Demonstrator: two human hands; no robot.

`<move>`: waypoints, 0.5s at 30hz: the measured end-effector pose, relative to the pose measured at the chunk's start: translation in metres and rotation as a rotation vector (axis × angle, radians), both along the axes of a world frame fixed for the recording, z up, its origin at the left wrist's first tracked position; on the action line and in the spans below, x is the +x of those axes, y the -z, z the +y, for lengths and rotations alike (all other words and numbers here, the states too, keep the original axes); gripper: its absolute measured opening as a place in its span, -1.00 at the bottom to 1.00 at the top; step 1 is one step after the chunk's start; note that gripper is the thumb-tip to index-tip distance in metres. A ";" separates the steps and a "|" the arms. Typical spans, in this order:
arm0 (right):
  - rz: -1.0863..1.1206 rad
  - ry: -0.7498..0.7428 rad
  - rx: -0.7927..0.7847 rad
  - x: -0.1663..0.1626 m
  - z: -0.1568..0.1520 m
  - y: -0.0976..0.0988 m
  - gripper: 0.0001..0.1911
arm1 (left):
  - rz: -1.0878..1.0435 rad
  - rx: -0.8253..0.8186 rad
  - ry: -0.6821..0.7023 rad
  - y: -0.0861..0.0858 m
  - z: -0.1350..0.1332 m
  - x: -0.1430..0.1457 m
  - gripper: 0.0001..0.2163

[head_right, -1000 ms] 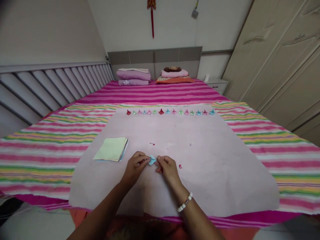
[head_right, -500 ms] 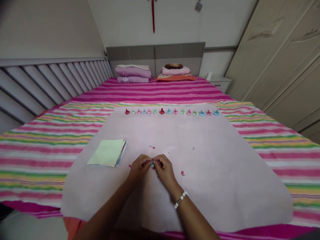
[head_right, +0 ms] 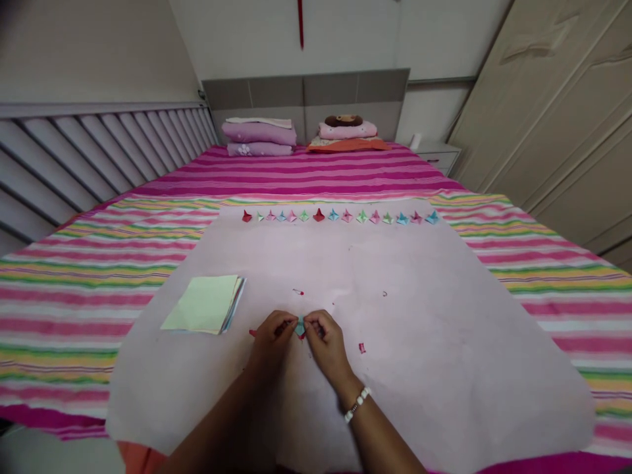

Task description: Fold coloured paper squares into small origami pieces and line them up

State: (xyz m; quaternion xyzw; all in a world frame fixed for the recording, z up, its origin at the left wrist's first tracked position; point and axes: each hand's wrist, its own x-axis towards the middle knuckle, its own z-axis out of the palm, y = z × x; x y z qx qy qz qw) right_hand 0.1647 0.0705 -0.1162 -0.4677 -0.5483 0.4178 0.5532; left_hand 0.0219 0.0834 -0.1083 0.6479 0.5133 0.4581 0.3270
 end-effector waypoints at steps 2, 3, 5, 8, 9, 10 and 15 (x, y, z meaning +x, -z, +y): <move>0.003 0.003 -0.004 0.000 -0.001 -0.001 -0.87 | -0.021 -0.024 -0.046 -0.002 -0.001 0.000 -0.91; 0.005 0.005 -0.006 -0.001 -0.002 -0.002 -0.87 | -0.030 -0.036 -0.066 -0.003 -0.001 -0.001 -0.91; 0.008 0.007 -0.007 -0.001 -0.002 -0.002 -0.87 | -0.044 -0.054 -0.093 -0.005 -0.002 0.000 -0.91; 0.007 0.002 -0.005 -0.001 -0.002 -0.002 -0.88 | -0.045 -0.069 -0.109 -0.006 -0.003 0.003 -0.91; 0.006 0.000 -0.004 -0.001 -0.002 -0.003 -0.89 | -0.041 -0.070 -0.112 -0.006 -0.004 0.004 -0.92; 0.004 -0.003 -0.002 -0.001 -0.003 -0.003 -0.89 | -0.037 -0.070 -0.116 -0.006 -0.004 0.006 -0.94; 0.003 -0.003 0.006 0.000 -0.003 -0.004 -0.88 | -0.025 -0.053 -0.155 -0.004 -0.006 0.010 -0.94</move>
